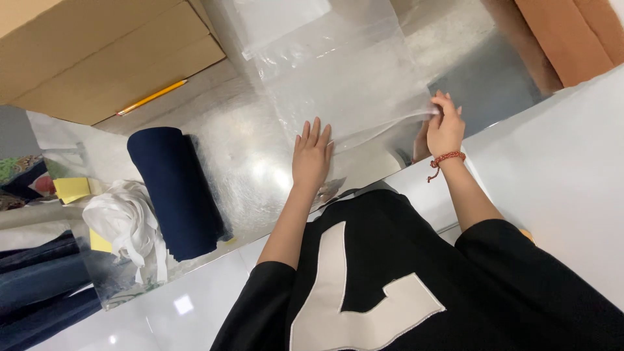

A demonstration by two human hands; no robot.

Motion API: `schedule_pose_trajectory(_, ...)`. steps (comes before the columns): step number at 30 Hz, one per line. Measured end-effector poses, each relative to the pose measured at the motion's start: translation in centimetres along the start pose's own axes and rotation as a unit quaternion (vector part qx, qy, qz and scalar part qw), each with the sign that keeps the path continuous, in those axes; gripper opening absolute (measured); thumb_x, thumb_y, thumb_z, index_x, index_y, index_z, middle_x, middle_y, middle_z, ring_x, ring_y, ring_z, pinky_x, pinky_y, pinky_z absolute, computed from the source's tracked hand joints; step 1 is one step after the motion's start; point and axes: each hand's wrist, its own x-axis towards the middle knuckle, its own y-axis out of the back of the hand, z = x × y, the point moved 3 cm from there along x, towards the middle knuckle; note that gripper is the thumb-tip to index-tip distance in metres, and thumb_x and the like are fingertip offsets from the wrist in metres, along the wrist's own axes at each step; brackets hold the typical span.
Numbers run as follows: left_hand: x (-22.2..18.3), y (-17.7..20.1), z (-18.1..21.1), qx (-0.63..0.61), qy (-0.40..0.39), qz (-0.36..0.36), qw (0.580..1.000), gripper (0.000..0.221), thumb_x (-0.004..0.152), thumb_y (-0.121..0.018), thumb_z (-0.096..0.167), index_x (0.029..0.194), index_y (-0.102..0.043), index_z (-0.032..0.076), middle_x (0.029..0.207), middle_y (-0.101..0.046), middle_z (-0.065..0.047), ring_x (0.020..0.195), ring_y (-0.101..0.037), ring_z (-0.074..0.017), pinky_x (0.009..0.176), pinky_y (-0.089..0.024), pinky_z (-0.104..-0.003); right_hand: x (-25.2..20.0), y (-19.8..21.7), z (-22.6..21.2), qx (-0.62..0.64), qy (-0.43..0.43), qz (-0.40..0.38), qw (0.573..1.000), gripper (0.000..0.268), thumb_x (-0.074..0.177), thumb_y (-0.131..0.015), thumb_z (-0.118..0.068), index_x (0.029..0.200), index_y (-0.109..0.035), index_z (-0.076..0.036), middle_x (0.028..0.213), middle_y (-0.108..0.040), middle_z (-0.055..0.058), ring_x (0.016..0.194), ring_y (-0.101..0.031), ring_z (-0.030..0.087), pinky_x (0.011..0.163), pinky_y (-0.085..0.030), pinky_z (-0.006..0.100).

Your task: The person ties a white ribbon around a cardboard box and writes on a yellow sticky note attached to it. They then wrap a folded dark blue garment in a clear plastic bag and place it inside a cardboard box. Finally, they close the box and prepare a white ribbon for tying.

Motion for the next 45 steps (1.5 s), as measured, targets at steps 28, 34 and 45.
schedule_pose_trajectory(28,-3.6,14.7,5.5,-0.105,-0.155,0.27,0.944,0.055,0.112,-0.055,0.019,0.165,-0.043,0.028,0.17,-0.043,-0.008,0.156,-0.042,-0.03,0.126,-0.04,-0.048,12.5,-9.9,-29.2,-0.027,0.146,-0.127,0.981,0.1,0.097,-0.079,-0.017,0.174,-0.018,-0.03,0.175,-0.011,0.028,0.159,-0.026,0.051,0.129,-0.034,0.056)
schedule_pose_trajectory(34,-2.7,13.0,6.0,-0.108,-0.173,0.263,0.943,0.056,0.109,-0.059,0.013,0.163,-0.047,0.025,0.17,-0.041,-0.013,0.157,-0.039,-0.035,0.125,-0.039,-0.052,11.4,-12.3,-24.2,-0.049,0.098,-0.199,0.974,0.091,0.097,-0.073,-0.029,0.173,-0.022,-0.034,0.176,-0.016,0.025,0.16,-0.026,0.046,0.128,-0.031,0.057)
schedule_pose_trajectory(45,-2.8,3.4,1.9,-0.109,-0.025,0.182,0.977,0.064,0.112,-0.053,0.019,0.171,-0.028,0.022,0.175,-0.027,-0.02,0.161,-0.027,-0.0382,0.131,-0.024,-0.055,0.5,-8.1,-14.8,-0.181,0.074,-0.329,0.924,0.064,0.107,-0.052,-0.046,0.168,-0.035,-0.037,0.179,-0.018,0.014,0.164,-0.015,0.038,0.126,-0.014,0.07)
